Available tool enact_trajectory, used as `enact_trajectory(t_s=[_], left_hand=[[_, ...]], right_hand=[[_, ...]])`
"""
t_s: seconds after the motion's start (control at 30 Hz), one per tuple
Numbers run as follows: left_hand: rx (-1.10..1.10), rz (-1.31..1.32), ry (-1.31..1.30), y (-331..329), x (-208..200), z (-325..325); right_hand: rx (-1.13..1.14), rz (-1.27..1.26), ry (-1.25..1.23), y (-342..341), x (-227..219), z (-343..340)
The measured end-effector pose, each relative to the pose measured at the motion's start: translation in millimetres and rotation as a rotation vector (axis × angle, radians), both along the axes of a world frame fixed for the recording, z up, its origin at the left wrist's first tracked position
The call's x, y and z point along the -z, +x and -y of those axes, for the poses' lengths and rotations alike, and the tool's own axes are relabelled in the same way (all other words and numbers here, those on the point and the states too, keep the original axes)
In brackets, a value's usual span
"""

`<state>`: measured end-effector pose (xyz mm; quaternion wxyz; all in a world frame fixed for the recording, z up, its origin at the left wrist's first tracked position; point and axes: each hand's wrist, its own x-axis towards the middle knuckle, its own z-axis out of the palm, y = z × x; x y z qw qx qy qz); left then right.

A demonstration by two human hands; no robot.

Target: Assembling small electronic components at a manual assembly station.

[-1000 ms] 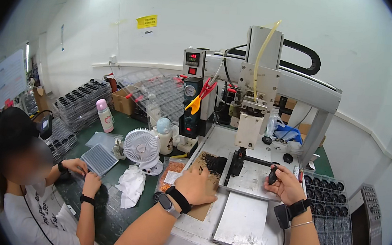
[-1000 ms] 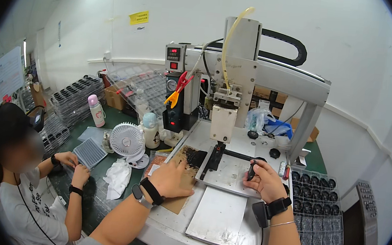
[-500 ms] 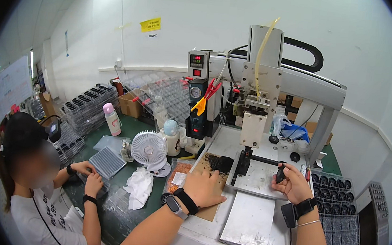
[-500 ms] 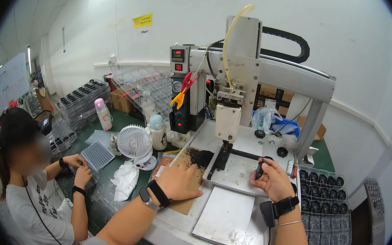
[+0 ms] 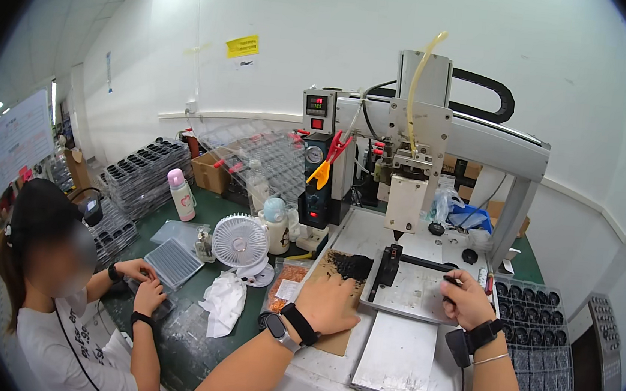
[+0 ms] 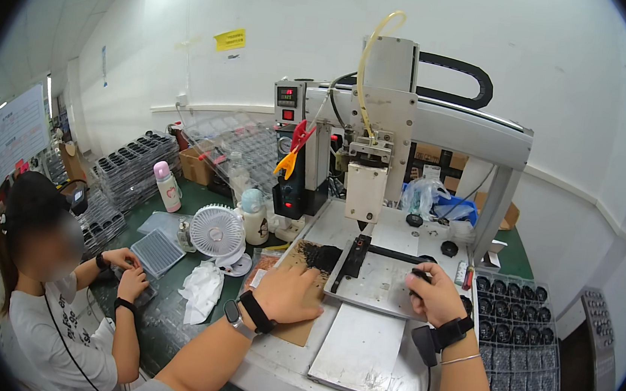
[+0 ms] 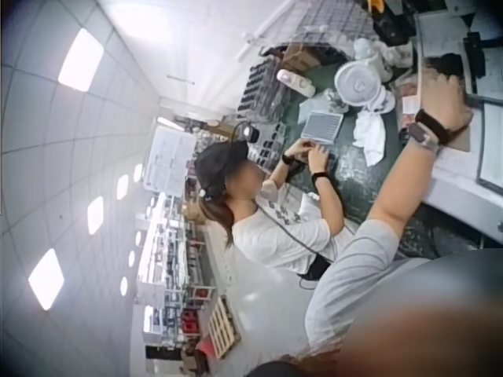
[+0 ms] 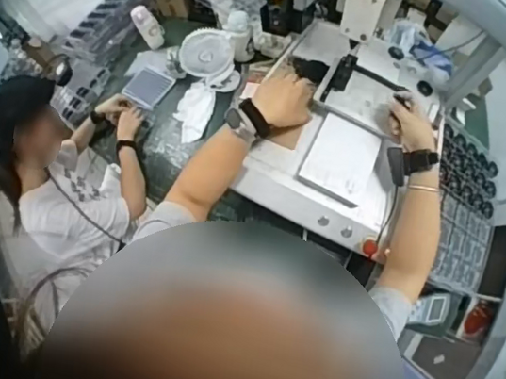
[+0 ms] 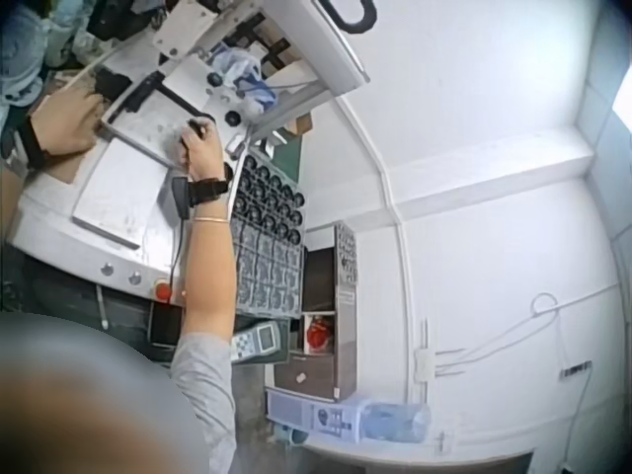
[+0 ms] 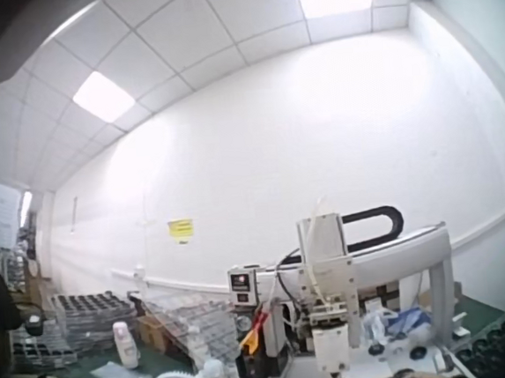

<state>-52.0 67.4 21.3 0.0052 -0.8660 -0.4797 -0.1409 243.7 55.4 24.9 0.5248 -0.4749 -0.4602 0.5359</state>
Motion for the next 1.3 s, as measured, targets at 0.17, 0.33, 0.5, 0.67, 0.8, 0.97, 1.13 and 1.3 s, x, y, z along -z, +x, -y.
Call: enact_trajectory(t_s=[0.17, 0.33, 0.5, 0.67, 0.8, 0.97, 1.13, 1.3], left_hand=[[0.272, 0.362, 0.128, -1, -2, -2], [0.213, 0.661, -0.091, 22, -22, -3], [0.249, 0.693, -0.205, 28, -22, -18], [0.386, 0.696, -0.154, 27, 11, -36], [0.426, 0.600, -0.257, 17, 0, -12], [0.426, 0.451, -0.236, 12, 16, -15], [0.391, 0.502, 0.023, 14, 7, 0], [0.401, 0.529, 0.005, 14, 11, -6]], right_hand=[[-0.079, 0.506, -0.010, -25, -33, 26], [-0.103, 0.851, 0.559, -40, -29, 14], [-0.175, 1.110, 0.383, -79, -38, 19], [-0.199, 1.110, 0.437, -80, -29, 30], [-0.298, 1.079, 0.612, -60, -6, 18], [-0.244, 1.053, 0.278, -81, -27, 55], [-0.240, 1.080, 0.368, -74, -20, 45], [-0.227, 1.046, 0.341, -78, -22, 47]])
